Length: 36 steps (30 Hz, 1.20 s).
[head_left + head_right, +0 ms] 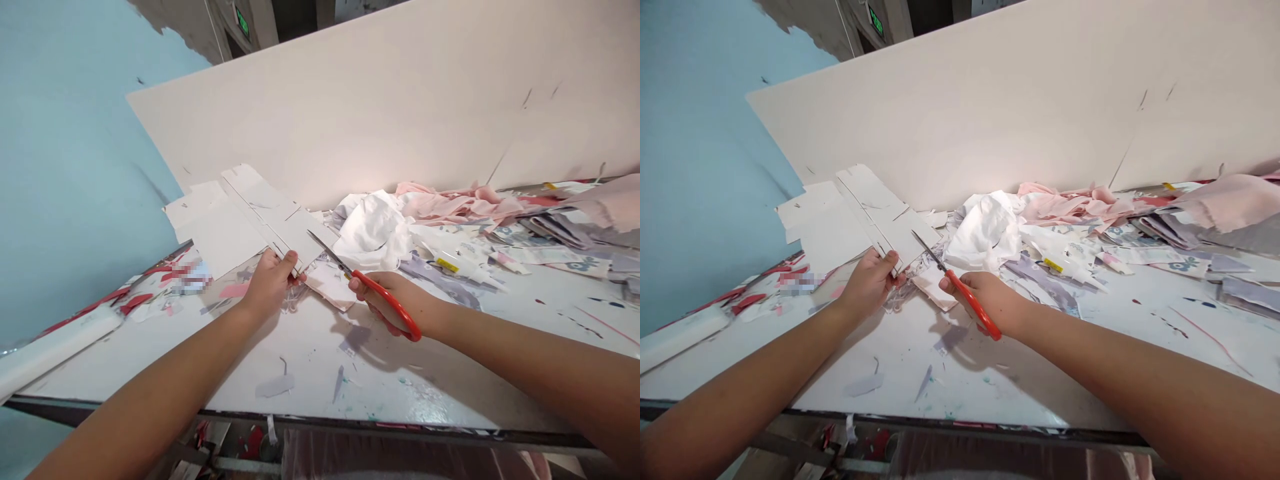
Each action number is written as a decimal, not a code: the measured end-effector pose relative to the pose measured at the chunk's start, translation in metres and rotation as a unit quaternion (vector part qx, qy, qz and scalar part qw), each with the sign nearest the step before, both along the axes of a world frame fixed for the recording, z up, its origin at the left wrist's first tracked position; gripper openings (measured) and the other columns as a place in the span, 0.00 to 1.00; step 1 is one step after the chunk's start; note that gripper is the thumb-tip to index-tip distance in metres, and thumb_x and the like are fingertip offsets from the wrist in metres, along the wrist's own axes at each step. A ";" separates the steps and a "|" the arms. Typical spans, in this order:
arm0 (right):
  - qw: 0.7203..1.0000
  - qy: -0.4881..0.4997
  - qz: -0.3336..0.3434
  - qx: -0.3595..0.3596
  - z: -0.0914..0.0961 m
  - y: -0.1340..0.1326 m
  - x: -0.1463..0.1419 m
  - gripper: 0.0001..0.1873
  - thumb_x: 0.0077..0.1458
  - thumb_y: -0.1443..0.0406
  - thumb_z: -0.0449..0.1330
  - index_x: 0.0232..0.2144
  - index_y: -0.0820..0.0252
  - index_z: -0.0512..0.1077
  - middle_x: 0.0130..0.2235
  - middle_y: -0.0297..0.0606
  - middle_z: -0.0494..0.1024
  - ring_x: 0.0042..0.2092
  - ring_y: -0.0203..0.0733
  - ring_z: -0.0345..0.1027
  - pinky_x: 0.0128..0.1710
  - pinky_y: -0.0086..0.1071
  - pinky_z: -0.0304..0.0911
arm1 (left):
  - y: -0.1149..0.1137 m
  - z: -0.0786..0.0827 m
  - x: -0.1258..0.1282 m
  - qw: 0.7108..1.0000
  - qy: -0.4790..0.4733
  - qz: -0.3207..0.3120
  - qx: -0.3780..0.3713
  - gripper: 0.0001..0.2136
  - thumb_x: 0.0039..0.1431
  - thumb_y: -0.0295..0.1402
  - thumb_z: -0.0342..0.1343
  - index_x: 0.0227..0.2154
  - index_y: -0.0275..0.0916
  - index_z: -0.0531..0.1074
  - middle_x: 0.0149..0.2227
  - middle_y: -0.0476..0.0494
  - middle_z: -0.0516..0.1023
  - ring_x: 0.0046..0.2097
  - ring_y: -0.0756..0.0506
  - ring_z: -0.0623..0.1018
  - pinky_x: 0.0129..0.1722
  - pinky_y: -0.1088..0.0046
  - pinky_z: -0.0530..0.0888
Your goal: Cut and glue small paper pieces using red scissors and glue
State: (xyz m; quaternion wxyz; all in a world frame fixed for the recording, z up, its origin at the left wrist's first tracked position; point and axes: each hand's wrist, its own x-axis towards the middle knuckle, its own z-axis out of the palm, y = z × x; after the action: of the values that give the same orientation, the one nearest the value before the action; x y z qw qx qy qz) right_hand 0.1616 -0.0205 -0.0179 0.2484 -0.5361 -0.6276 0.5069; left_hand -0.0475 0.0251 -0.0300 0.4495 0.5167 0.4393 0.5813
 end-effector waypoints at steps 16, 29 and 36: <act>0.970 -0.177 0.154 0.068 0.042 -0.023 0.015 0.20 0.49 0.46 0.48 0.26 0.57 0.60 0.25 0.31 0.61 0.24 0.32 0.56 0.22 0.27 0.56 | 0.007 0.017 -0.011 0.997 -0.055 0.046 0.037 0.16 0.43 0.37 0.60 0.24 0.39 0.56 0.23 0.57 0.63 0.22 0.57 0.66 0.21 0.82 0.67; 0.960 -0.234 0.153 0.036 0.064 -0.018 0.042 0.26 0.48 0.41 0.44 0.30 0.56 0.62 0.26 0.32 0.59 0.23 0.31 0.50 0.21 0.27 0.50 | 0.024 0.026 -0.049 0.998 -0.035 0.052 0.033 0.08 0.42 0.34 0.57 0.26 0.41 0.65 0.23 0.56 0.60 0.20 0.57 0.59 0.14 0.85 0.56; 0.952 -0.228 0.203 0.029 0.060 -0.022 0.037 0.30 0.50 0.40 0.35 0.31 0.57 0.61 0.27 0.32 0.59 0.24 0.31 0.52 0.24 0.28 0.54 | 0.015 0.028 -0.037 0.997 0.026 0.071 0.002 0.14 0.43 0.36 0.55 0.36 0.42 0.69 0.31 0.49 0.69 0.28 0.53 0.68 0.20 0.83 0.63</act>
State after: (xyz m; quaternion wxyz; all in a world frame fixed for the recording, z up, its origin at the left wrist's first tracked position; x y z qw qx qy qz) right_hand 0.1982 -0.0425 0.0424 0.0059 -0.4916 -0.7775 0.3921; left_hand -0.0845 0.0404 -0.0017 0.3944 0.4999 0.4856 0.5990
